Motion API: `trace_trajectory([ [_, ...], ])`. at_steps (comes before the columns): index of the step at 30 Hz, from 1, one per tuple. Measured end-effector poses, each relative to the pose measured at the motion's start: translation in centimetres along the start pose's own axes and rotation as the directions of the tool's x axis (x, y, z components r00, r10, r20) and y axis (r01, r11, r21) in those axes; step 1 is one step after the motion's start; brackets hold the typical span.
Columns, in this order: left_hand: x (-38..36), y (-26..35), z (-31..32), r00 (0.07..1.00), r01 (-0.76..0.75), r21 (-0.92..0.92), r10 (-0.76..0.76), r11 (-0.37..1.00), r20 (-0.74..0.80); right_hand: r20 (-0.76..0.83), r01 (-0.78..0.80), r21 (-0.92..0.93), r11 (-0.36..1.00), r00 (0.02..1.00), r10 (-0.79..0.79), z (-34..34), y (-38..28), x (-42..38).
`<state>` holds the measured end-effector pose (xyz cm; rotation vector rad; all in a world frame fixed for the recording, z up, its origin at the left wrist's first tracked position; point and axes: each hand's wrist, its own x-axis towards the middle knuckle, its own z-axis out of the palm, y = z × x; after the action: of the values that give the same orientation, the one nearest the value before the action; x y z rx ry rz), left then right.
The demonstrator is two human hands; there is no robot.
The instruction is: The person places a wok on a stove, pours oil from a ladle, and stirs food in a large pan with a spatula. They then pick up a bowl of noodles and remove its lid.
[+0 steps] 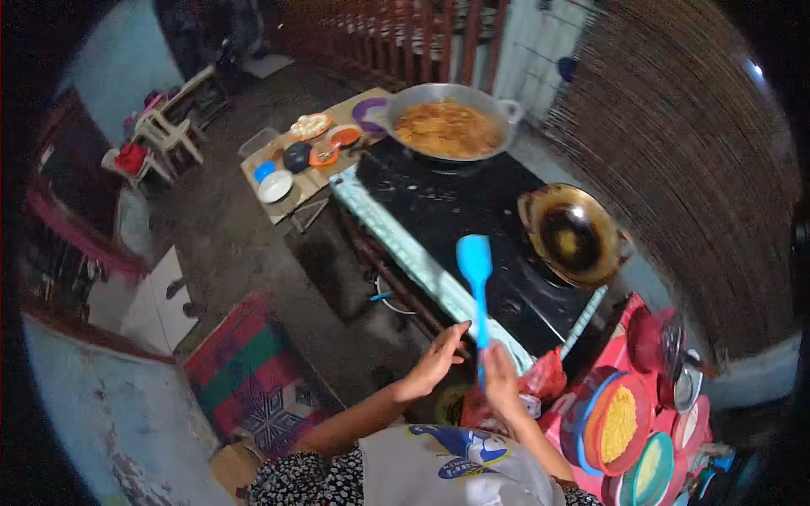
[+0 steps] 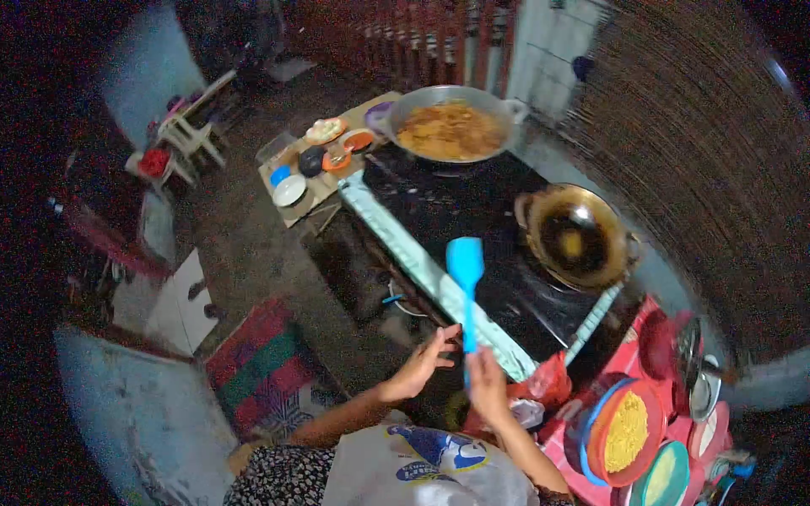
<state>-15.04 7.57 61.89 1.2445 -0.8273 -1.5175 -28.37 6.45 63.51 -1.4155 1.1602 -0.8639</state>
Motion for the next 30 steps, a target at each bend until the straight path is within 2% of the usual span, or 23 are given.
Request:
trace_trajectory([
  [2, 0.3, 0.7, -5.6, 0.998, 0.064, 0.032, -0.064, 0.997, -0.004, -0.117, -0.185, 0.194, 0.963, 0.971, 0.21, 2.3, -0.6, 4.5],
  [4, 0.1, 0.8, -11.0, 0.991, 0.121, 0.054, -0.118, 0.991, -0.059, -0.277, -0.052, 0.01, 0.999, 0.959, 0.053, 3.3, 2.4, 10.7],
  [6, -1.1, 0.2, -17.7, 0.947, 0.223, 0.044, -0.205, 0.974, -0.248, -0.375, 0.047, 0.232, 0.972, 0.926, 0.045, 4.6, 4.3, 19.1],
  [10, -4.1, -0.8, -23.8, 0.877, 0.153, -0.212, -0.231, 0.965, -0.42, -0.455, -0.016, 0.114, 0.993, 0.888, 0.067, 3.2, 9.5, 27.3],
  [12, -5.4, -0.3, -24.7, 0.833, 0.204, -0.206, -0.28, 0.957, -0.477, -0.619, -0.039, -0.368, 0.929, 0.756, -0.214, 4.7, 9.0, 27.8],
  [13, -5.8, 0.5, -25.0, 0.803, 0.265, -0.172, -0.316, 0.949, -0.506, -0.614, -0.173, -0.465, 0.868, 0.77, -0.175, 6.2, 3.5, 25.4],
  [14, -6.1, -1.7, -26.6, 0.857, 0.225, -0.1, -0.245, 0.969, -0.454, -0.502, -0.25, -0.338, 0.907, 0.863, 0.051, 6.1, 2.4, 24.6],
  [15, -6.1, -4.0, -27.8, 0.907, 0.18, -0.029, -0.177, 0.983, -0.383, -0.419, -0.183, -0.42, 0.889, 0.908, -0.012, 7.0, -1.5, 21.8],
  [16, -5.8, -4.6, -27.4, 0.893, 0.222, -0.099, -0.243, 0.97, -0.379, -0.481, -0.073, -0.736, 0.673, 0.756, -0.444, 7.5, 1.1, 20.8],
  [17, -5.5, -5.1, -26.9, 0.873, 0.271, -0.164, -0.314, 0.948, -0.373, -0.302, -0.059, -0.767, 0.639, 0.911, -0.279, 7.4, -1.9, 18.2],
  [18, -5.0, -7.0, -27.4, 0.906, 0.297, -0.176, -0.336, 0.938, -0.259, -0.285, 0.002, -0.764, 0.645, 0.896, -0.34, 7.9, -0.3, 16.5],
  [19, -4.0, -8.6, -27.7, 0.923, 0.33, -0.188, -0.358, 0.925, -0.144, -0.284, 0.188, -0.678, 0.711, 0.825, -0.489, 8.6, -0.3, 13.3],
  [20, -2.9, -9.1, -27.3, 0.926, 0.363, -0.129, -0.373, 0.923, -0.058, -0.032, 0.289, -0.527, 0.799, 0.933, -0.358, 8.2, 1.4, 10.4],
  [21, -2.0, -9.4, -26.9, 0.861, 0.506, 0.002, -0.505, 0.862, -0.062, -0.031, 0.186, -0.554, 0.811, 0.969, -0.244, 9.0, 1.9, 7.4],
  [22, -1.4, -9.7, -26.5, 0.783, 0.622, 0.135, -0.614, 0.771, -0.102, 0.102, 0.219, -0.651, 0.727, 0.974, -0.202, 9.1, 3.2, 4.3],
  [23, -0.8, -10.7, -26.8, 0.781, 0.621, 0.192, -0.621, 0.76, -0.067, 0.104, 0.202, -0.69, 0.695, 0.978, -0.181, 9.6, 5.8, 1.0],
  [24, 0.4, -12.3, -27.3, 0.844, 0.457, 0.302, -0.515, 0.837, 0.15, 0.203, 0.177, -0.596, 0.783, 0.977, -0.065, 8.9, 6.4, -2.4],
  [25, 1.7, -13.3, -27.0, 0.838, 0.267, 0.352, -0.396, 0.897, 0.376, 0.221, 0.047, -0.679, 0.733, 0.965, 0.143, 9.0, 8.4, -5.5],
  [26, 2.9, -13.6, -25.7, 0.814, 0.255, 0.374, -0.407, 0.892, 0.415, 0.207, -0.056, -0.69, 0.721, 0.94, 0.271, 8.0, 8.0, -8.5],
  [27, 3.9, -13.8, -23.8, 0.789, 0.228, 0.593, -0.503, 0.772, 0.353, 0.076, -0.197, -0.699, 0.688, 0.935, 0.345, 8.5, 11.0, -11.8],
  [28, 5.2, -14.0, -22.2, 0.77, 0.176, 0.777, -0.576, 0.605, 0.274, 0.021, -0.244, -0.688, 0.683, 0.935, 0.354, 7.5, 11.8, -14.9],
  [29, 7.8, -19.1, -24.8, 0.607, -0.654, 0.497, 0.004, 0.571, 0.795, -0.039, -0.297, -0.614, 0.731, 0.937, 0.348, 6.6, 12.3, -18.3],
  [30, 7.0, -17.7, -21.4, 0.554, -0.68, 0.464, -0.018, 0.568, 0.832, -0.107, -0.342, -0.53, 0.776, 0.935, 0.339, 6.0, 12.9, -21.4],
])
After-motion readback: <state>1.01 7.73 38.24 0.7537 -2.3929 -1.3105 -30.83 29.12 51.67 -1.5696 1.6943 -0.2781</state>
